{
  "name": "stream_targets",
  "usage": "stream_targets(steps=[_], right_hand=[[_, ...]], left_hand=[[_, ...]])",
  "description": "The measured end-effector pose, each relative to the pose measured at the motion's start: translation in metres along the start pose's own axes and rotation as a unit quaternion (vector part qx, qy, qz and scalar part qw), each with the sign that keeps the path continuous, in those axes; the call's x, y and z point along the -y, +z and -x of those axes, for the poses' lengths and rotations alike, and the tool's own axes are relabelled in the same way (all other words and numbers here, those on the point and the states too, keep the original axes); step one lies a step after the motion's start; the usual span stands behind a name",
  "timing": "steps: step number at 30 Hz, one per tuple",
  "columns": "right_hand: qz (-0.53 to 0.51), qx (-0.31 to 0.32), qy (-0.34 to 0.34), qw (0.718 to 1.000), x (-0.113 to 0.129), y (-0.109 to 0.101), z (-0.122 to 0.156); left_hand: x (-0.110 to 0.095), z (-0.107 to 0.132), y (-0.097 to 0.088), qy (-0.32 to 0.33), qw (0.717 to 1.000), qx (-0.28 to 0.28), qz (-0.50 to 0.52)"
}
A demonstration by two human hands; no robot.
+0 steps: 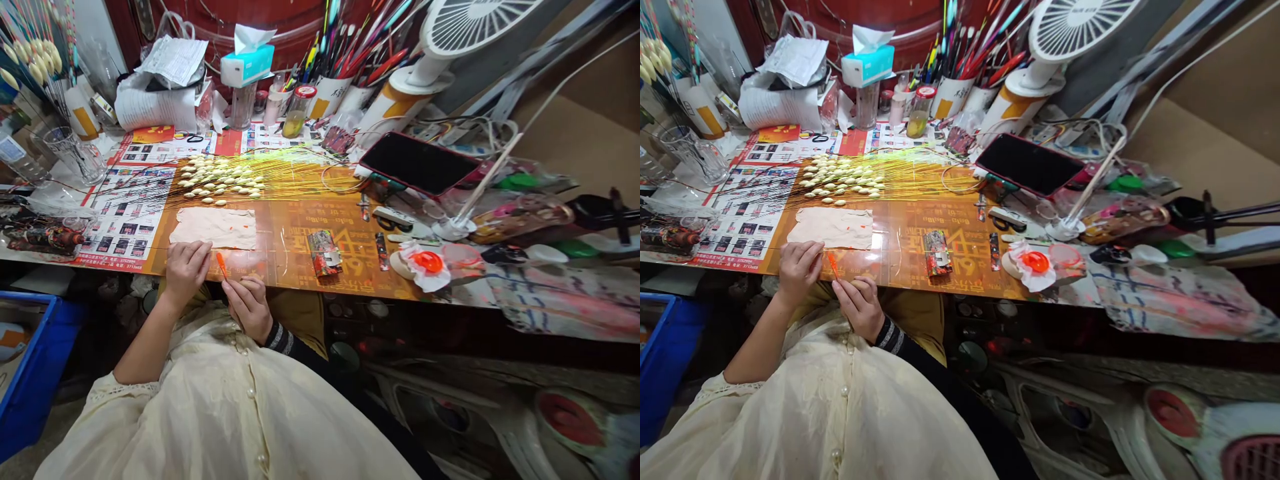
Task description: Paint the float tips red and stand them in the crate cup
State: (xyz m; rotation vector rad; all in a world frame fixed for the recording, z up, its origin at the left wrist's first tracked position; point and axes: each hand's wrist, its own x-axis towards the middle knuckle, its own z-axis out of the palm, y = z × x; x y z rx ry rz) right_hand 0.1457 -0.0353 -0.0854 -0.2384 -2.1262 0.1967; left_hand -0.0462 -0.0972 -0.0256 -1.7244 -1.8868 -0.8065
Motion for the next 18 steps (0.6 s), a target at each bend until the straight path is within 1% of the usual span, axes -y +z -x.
stream_targets(steps=[5, 10, 13, 18], right_hand=[[0.023, 0.022, 0.011, 0.999, 0.0010, 0.0068, 0.0007], [0.028, 0.010, 0.008, 1.000, 0.0020, 0.0082, 0.0003], [0.032, 0.017, 0.010, 0.999, 0.0021, 0.0087, 0.0007], [0.041, 0.027, 0.013, 0.999, 0.0016, 0.0092, 0.0018]], left_hand=[[-0.0004, 0.0010, -0.0002, -0.014, 1.000, 0.017, -0.003], [-0.0001, 0.0009, 0.0000, 0.001, 1.000, 0.000, -0.005], [0.0005, 0.0009, 0.0005, 0.009, 1.000, -0.007, -0.004], [0.0008, 0.0017, 0.0007, -0.004, 1.000, 0.006, 0.003]])
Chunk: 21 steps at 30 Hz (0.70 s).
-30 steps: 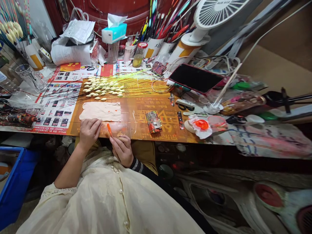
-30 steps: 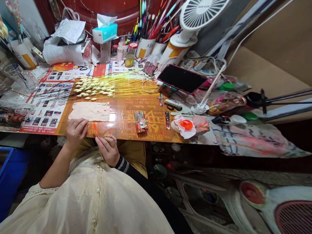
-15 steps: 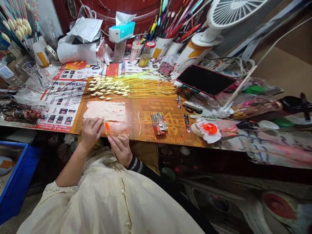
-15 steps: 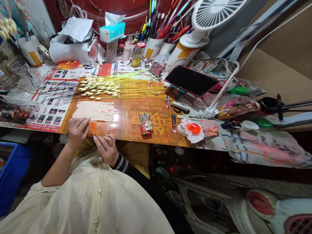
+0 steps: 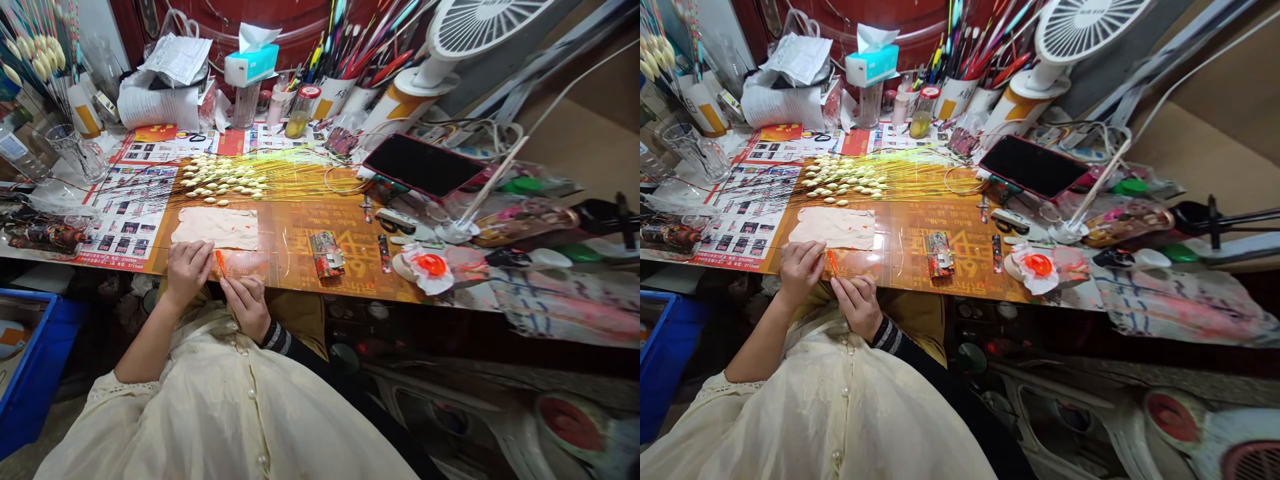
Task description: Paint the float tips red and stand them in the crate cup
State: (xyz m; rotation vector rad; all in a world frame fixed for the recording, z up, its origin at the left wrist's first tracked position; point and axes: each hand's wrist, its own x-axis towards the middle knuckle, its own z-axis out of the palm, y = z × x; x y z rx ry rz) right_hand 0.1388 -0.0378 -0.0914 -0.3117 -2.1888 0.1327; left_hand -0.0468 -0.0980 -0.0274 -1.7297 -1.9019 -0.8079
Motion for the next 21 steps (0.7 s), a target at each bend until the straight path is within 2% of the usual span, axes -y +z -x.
stream_targets(steps=[21], right_hand=[[-0.003, 0.001, -0.001, 1.000, 0.0005, -0.0009, -0.0017]], left_hand=[[0.0002, 0.0008, -0.0001, -0.005, 1.000, 0.001, -0.001]])
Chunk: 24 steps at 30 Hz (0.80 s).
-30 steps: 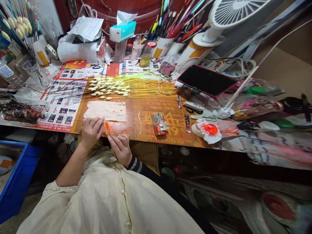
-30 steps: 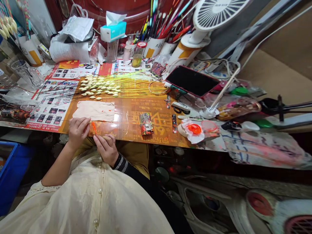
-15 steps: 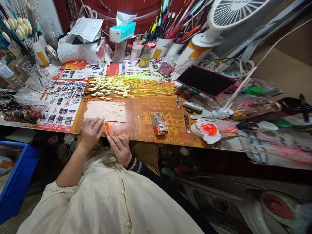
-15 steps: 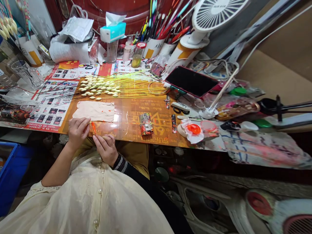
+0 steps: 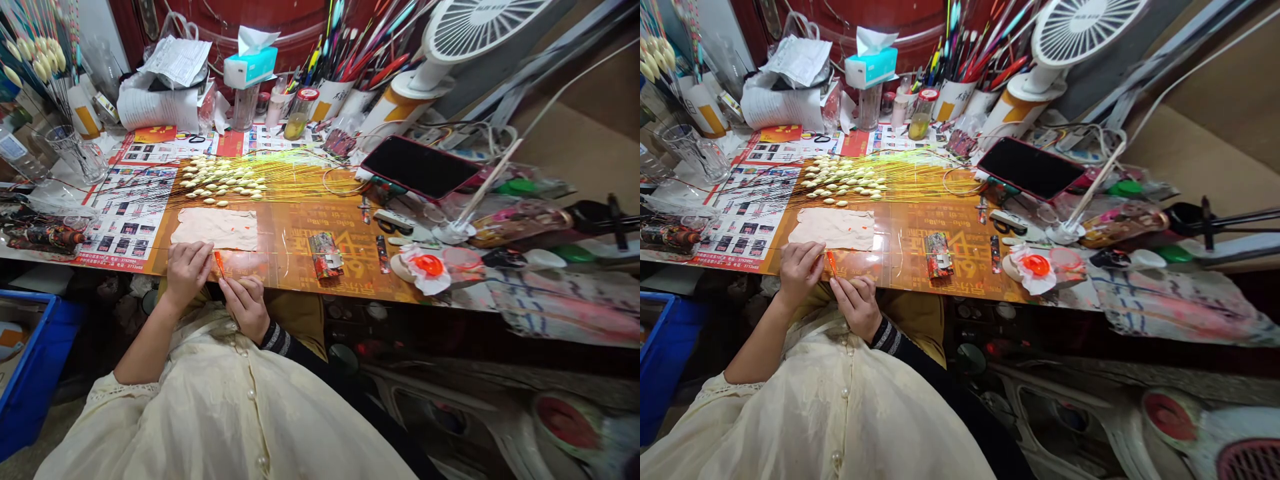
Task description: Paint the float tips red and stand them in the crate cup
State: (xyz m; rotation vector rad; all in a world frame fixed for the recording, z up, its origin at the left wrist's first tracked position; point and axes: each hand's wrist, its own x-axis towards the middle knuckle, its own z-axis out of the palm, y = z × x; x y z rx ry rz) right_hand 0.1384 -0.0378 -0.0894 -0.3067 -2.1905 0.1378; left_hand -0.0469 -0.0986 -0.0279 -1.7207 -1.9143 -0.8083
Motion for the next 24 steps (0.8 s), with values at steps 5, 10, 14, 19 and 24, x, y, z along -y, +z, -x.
stream_targets(steps=[5, 10, 14, 19, 24], right_hand=[[0.002, 0.008, 0.001, 1.000, -0.0007, 0.0008, 0.0018], [0.008, 0.005, 0.001, 1.000, -0.0003, 0.0006, 0.0008], [-0.001, -0.007, -0.002, 1.000, 0.0005, -0.0011, -0.0017], [-0.019, -0.023, -0.005, 1.000, 0.0013, -0.0037, -0.0045], [-0.028, -0.027, -0.001, 0.999, 0.0008, -0.0050, -0.0030]], left_hand=[[0.0000, -0.0002, 0.0003, 0.002, 1.000, 0.000, -0.012], [-0.0003, -0.0002, 0.0002, -0.002, 1.000, 0.000, -0.007], [-0.0008, -0.0005, -0.0003, -0.009, 1.000, 0.001, 0.003], [-0.0012, -0.0011, -0.0011, 0.001, 1.000, -0.007, -0.003], [-0.0023, -0.0022, -0.0020, 0.000, 1.000, -0.006, -0.006]])
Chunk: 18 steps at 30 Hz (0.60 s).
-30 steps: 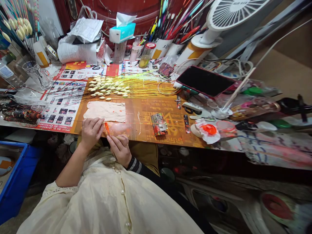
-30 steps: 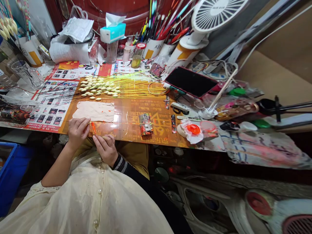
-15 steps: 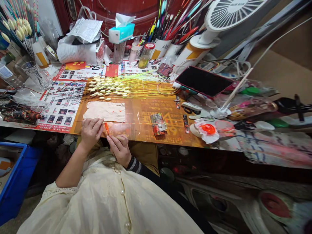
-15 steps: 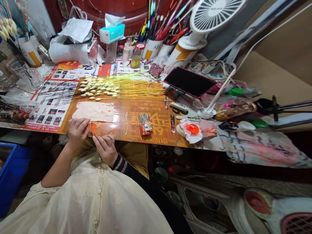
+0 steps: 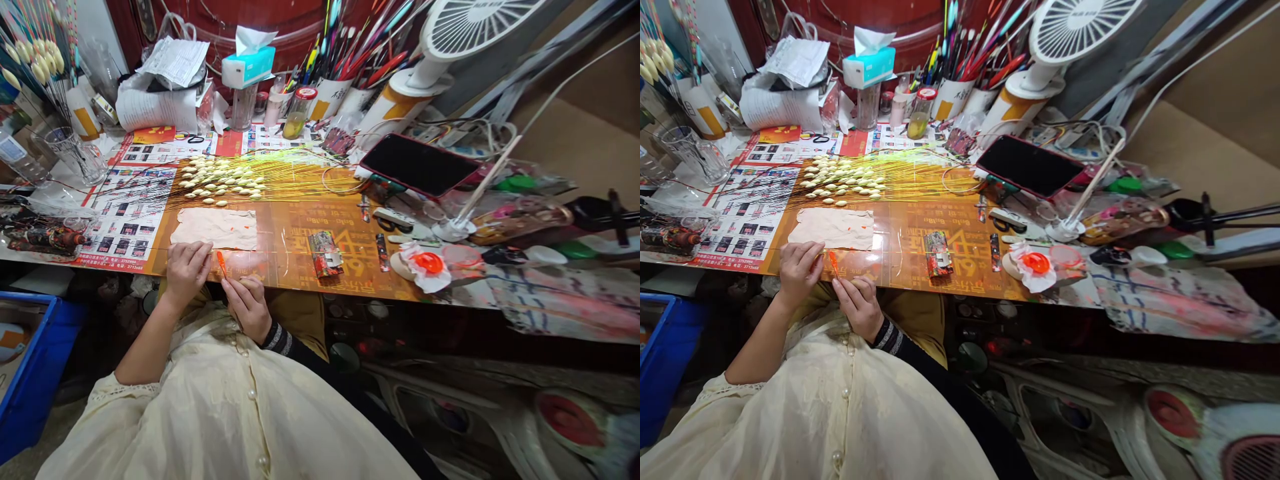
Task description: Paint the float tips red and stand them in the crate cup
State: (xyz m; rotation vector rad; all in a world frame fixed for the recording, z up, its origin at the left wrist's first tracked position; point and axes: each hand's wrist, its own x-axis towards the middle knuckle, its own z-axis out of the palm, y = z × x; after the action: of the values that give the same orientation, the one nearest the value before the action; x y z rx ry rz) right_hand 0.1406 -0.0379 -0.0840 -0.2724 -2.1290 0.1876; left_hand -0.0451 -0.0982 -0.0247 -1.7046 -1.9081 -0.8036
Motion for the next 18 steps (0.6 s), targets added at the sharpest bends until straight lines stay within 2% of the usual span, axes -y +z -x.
stream_targets(steps=[8, 12, 15, 18], right_hand=[[-0.038, -0.003, -0.007, 0.999, -0.008, -0.002, 0.007], [-0.046, -0.006, -0.024, 0.999, -0.012, -0.004, 0.012], [-0.055, -0.006, -0.042, 0.998, -0.014, -0.008, 0.017], [-0.052, -0.012, -0.069, 0.996, -0.016, -0.011, 0.021]], left_hand=[[0.000, -0.002, -0.001, 0.021, 1.000, -0.016, 0.011], [-0.009, -0.002, -0.004, 0.026, 0.999, -0.018, 0.011], [-0.019, -0.006, -0.014, 0.048, 0.999, -0.010, 0.006], [-0.018, -0.012, -0.035, 0.085, 0.996, -0.014, -0.025]])
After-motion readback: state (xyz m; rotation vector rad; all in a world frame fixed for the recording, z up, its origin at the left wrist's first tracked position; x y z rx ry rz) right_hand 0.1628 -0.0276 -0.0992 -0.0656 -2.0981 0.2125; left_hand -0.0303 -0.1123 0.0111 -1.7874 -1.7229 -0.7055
